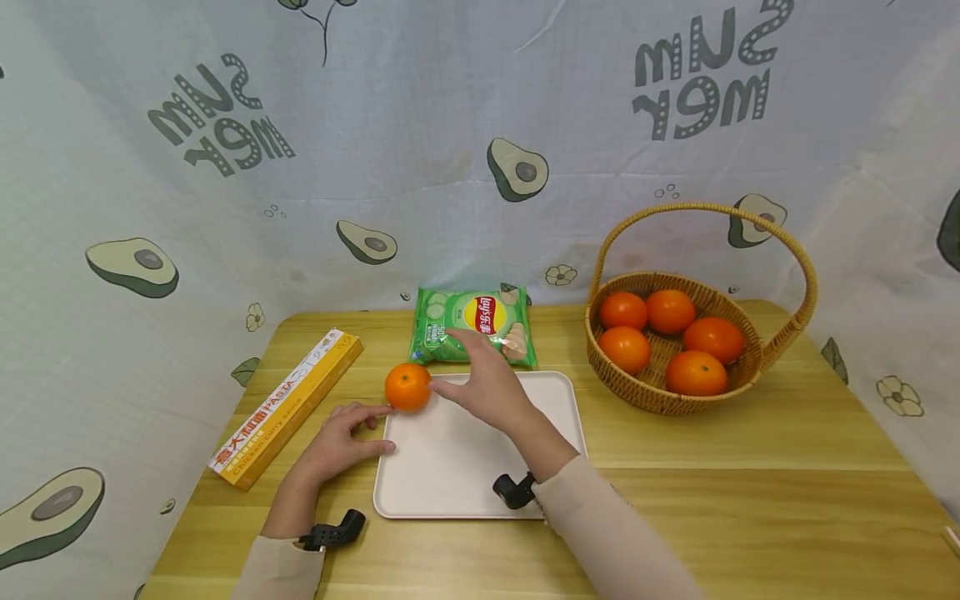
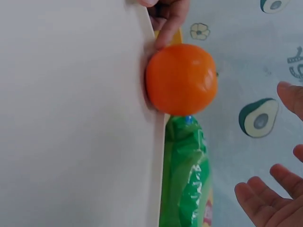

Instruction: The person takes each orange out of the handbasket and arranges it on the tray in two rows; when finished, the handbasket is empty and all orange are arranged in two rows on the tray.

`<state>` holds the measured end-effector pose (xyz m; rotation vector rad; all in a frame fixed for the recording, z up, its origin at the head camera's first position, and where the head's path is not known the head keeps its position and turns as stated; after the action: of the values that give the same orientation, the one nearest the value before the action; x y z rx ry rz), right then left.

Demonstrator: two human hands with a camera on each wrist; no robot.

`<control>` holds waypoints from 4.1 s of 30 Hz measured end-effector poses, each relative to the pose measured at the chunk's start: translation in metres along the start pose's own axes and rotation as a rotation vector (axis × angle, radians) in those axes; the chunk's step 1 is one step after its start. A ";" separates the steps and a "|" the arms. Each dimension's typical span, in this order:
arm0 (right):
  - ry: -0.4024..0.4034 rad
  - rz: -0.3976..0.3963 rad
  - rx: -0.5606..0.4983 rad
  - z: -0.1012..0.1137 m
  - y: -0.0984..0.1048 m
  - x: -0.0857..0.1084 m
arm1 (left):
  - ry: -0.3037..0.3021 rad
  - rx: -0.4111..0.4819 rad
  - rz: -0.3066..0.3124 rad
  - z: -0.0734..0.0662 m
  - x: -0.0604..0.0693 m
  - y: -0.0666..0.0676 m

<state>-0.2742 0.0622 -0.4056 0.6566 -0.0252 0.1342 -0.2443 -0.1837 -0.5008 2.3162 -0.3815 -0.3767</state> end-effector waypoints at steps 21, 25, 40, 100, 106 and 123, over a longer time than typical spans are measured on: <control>-0.019 -0.297 0.274 -0.077 0.141 0.029 | -0.002 0.006 -0.001 0.000 0.001 0.000; -0.037 -0.290 0.332 -0.092 0.160 0.030 | -0.003 0.003 -0.001 -0.001 0.001 0.000; -0.148 -0.019 0.476 -0.146 0.201 0.006 | 0.007 0.008 -0.005 0.002 0.001 0.000; -0.048 -0.045 0.540 -0.143 0.202 0.000 | -0.017 0.001 -0.017 0.001 0.000 -0.001; -0.002 -0.137 0.462 -0.124 0.213 0.010 | -0.008 -0.005 -0.010 0.001 0.000 -0.001; -0.031 -0.132 0.081 -0.090 0.177 0.024 | -0.005 0.003 -0.008 0.000 0.002 0.000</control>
<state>-0.2751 0.2584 -0.3676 0.7396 -0.0061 -0.0027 -0.2431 -0.1844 -0.5015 2.3213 -0.3753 -0.3863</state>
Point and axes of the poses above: each hand's wrist, its own x-axis away from the middle knuckle, its own y-axis out of the back of the hand, z = x × y, the point moved 7 cm from there along -x, towards the middle knuckle, and after that the axes turned 15 degrees about -y, right-handed, at the moved point
